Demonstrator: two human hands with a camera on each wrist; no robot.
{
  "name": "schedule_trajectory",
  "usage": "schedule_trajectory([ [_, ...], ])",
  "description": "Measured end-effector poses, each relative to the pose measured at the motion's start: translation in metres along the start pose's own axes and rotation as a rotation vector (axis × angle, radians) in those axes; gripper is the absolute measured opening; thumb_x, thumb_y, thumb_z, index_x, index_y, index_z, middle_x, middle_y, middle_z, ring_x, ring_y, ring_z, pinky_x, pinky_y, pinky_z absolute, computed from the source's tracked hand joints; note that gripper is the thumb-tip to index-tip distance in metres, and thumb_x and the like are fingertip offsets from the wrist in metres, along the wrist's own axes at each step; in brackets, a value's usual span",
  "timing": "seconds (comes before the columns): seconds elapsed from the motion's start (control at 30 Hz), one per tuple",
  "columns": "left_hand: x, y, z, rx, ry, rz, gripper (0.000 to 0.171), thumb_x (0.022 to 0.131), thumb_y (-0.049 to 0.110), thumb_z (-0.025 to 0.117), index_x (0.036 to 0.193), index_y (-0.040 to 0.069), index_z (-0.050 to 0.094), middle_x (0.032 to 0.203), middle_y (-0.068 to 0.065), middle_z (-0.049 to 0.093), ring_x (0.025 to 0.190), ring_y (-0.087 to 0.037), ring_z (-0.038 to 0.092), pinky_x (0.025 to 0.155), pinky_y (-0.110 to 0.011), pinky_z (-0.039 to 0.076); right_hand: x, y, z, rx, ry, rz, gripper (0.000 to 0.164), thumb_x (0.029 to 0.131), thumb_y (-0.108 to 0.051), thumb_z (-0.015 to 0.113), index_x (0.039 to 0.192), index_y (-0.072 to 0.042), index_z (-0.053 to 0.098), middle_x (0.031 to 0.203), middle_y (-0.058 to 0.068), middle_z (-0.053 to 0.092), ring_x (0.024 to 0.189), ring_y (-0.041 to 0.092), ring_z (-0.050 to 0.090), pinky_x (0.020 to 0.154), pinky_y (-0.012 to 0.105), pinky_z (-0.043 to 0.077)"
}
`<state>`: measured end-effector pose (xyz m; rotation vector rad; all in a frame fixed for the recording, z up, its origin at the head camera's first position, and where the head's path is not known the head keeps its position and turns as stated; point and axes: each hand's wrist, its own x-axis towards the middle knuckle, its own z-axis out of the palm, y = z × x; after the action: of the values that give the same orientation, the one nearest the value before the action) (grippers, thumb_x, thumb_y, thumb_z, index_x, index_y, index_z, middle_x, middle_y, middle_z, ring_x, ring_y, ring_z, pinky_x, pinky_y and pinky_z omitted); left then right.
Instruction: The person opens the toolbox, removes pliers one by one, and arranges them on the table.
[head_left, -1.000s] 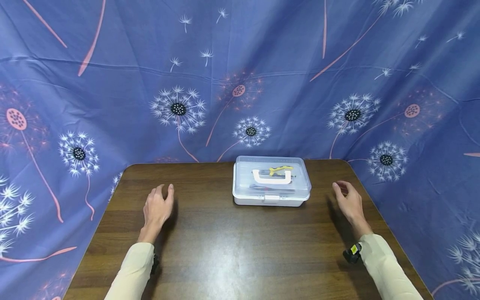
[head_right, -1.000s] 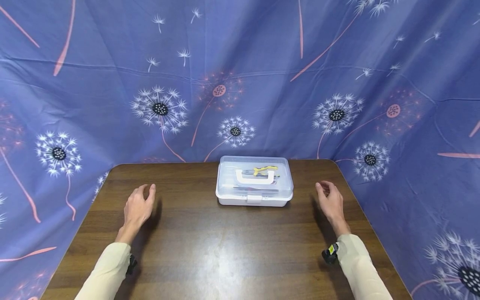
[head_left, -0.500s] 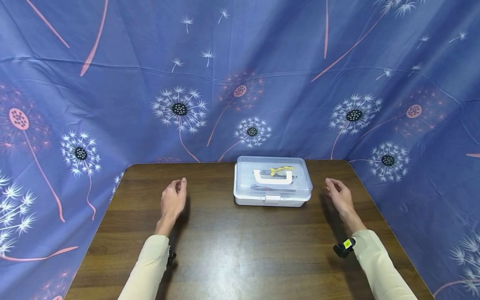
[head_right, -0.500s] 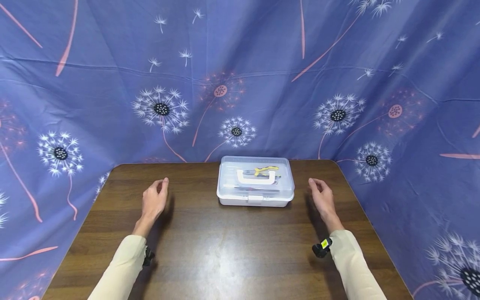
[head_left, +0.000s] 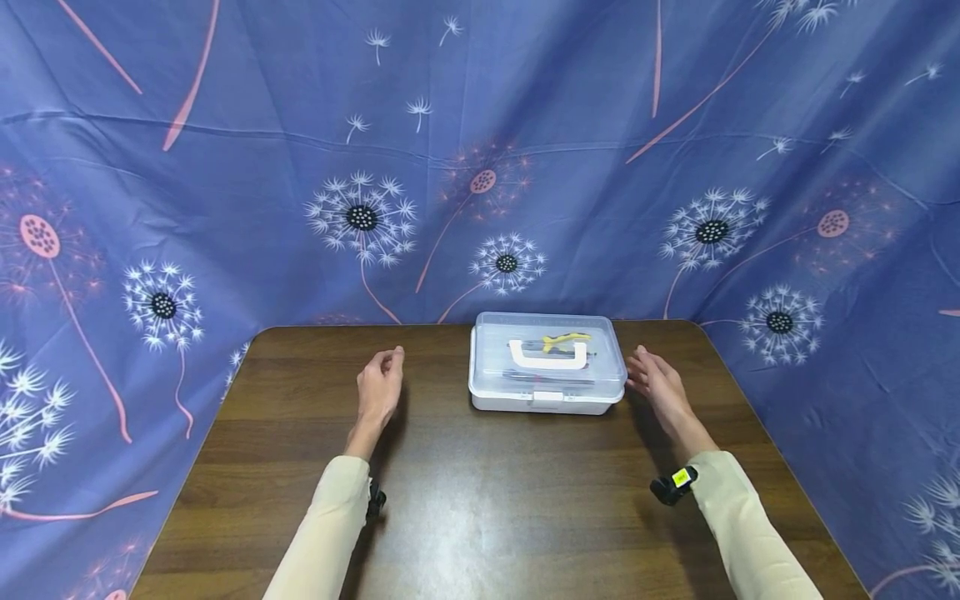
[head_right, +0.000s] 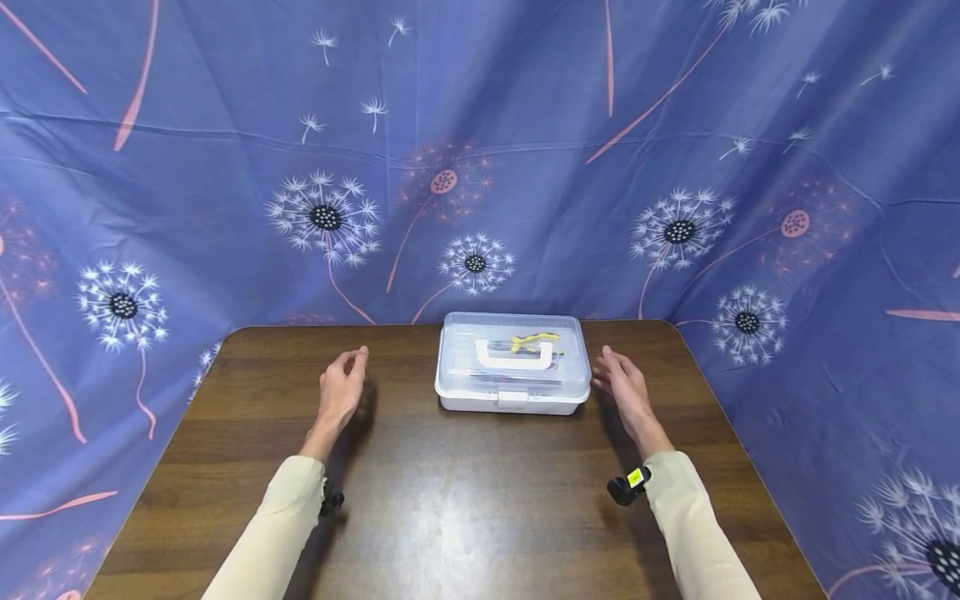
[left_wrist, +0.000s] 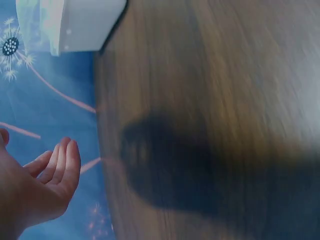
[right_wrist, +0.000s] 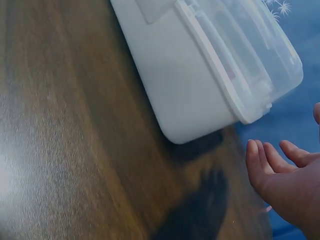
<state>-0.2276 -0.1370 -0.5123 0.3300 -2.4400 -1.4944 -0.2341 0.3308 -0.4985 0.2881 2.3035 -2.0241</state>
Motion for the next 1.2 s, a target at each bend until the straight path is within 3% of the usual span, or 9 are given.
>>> schedule_trajectory([
  [0.13,-0.001,0.007,0.012,-0.04,-0.05,-0.046,0.056,0.105,0.05,0.049,0.126,0.002,0.068,0.112,-0.016,0.071,0.108,-0.034,0.065,0.096,-0.048,0.049,0.003,-0.003,0.006,0.016,-0.036,0.026,0.087,0.107,-0.056,0.04,0.16,0.008,0.015,0.163,0.029,0.024,0.148,0.035,0.034,0.119,0.044,0.033],
  [0.3,-0.003,0.015,0.027,-0.094,-0.089,-0.078,0.058,0.104,0.053,0.049,0.129,0.003,0.067,0.116,-0.016,0.07,0.11,-0.033,0.063,0.097,-0.048,0.049,0.007,-0.005,0.013,0.076,-0.091,0.043,0.085,0.109,-0.052,0.038,0.161,0.006,0.005,0.165,0.029,0.016,0.152,0.039,0.021,0.123,0.052,0.019],
  [0.5,-0.004,0.023,0.045,-0.147,-0.121,-0.107,0.06,0.103,0.055,0.05,0.129,0.004,0.067,0.112,-0.017,0.071,0.097,-0.037,0.068,0.081,-0.039,0.055,0.009,-0.006,0.019,0.074,-0.096,0.073,0.085,0.108,-0.053,0.039,0.162,0.005,0.007,0.164,0.03,0.021,0.15,0.037,0.026,0.123,0.05,0.018],
  [0.7,-0.006,0.032,0.06,-0.17,-0.167,-0.133,0.066,0.101,0.06,0.051,0.13,0.003,0.066,0.114,-0.02,0.071,0.093,-0.042,0.069,0.07,-0.029,0.052,0.008,-0.005,0.021,0.048,-0.07,0.066,0.084,0.107,-0.055,0.042,0.161,0.005,0.016,0.161,0.027,0.028,0.14,0.03,0.037,0.115,0.038,0.032],
  [0.83,-0.006,0.037,0.07,-0.194,-0.216,-0.163,0.075,0.099,0.066,0.051,0.136,0.002,0.063,0.118,-0.022,0.069,0.093,-0.044,0.069,0.073,-0.041,0.056,0.009,-0.003,0.022,0.037,-0.068,0.062,0.083,0.106,-0.055,0.042,0.161,0.004,0.02,0.161,0.025,0.03,0.138,0.026,0.039,0.103,0.026,0.037],
  [0.93,-0.006,0.042,0.077,-0.224,-0.253,-0.192,0.079,0.096,0.069,0.053,0.139,0.002,0.061,0.119,-0.025,0.068,0.095,-0.045,0.069,0.081,-0.052,0.057,0.01,-0.001,0.022,0.036,-0.069,0.056,0.082,0.106,-0.054,0.044,0.16,0.004,0.022,0.16,0.023,0.031,0.137,0.023,0.039,0.101,0.023,0.037],
  [1.07,-0.006,0.049,0.086,-0.236,-0.283,-0.211,0.082,0.094,0.068,0.057,0.14,0.0,0.06,0.124,-0.024,0.068,0.105,-0.039,0.069,0.094,-0.053,0.053,0.011,-0.002,0.023,0.039,-0.07,0.062,0.081,0.107,-0.052,0.044,0.161,0.003,0.02,0.161,0.021,0.029,0.142,0.024,0.035,0.115,0.034,0.032],
  [1.2,-0.005,0.055,0.091,-0.226,-0.28,-0.205,0.083,0.092,0.065,0.063,0.14,-0.003,0.06,0.131,-0.02,0.066,0.121,-0.033,0.062,0.104,-0.045,0.048,0.013,-0.003,0.026,0.057,-0.074,0.071,0.081,0.107,-0.051,0.045,0.161,0.005,0.02,0.163,0.023,0.028,0.145,0.025,0.032,0.121,0.042,0.025],
])
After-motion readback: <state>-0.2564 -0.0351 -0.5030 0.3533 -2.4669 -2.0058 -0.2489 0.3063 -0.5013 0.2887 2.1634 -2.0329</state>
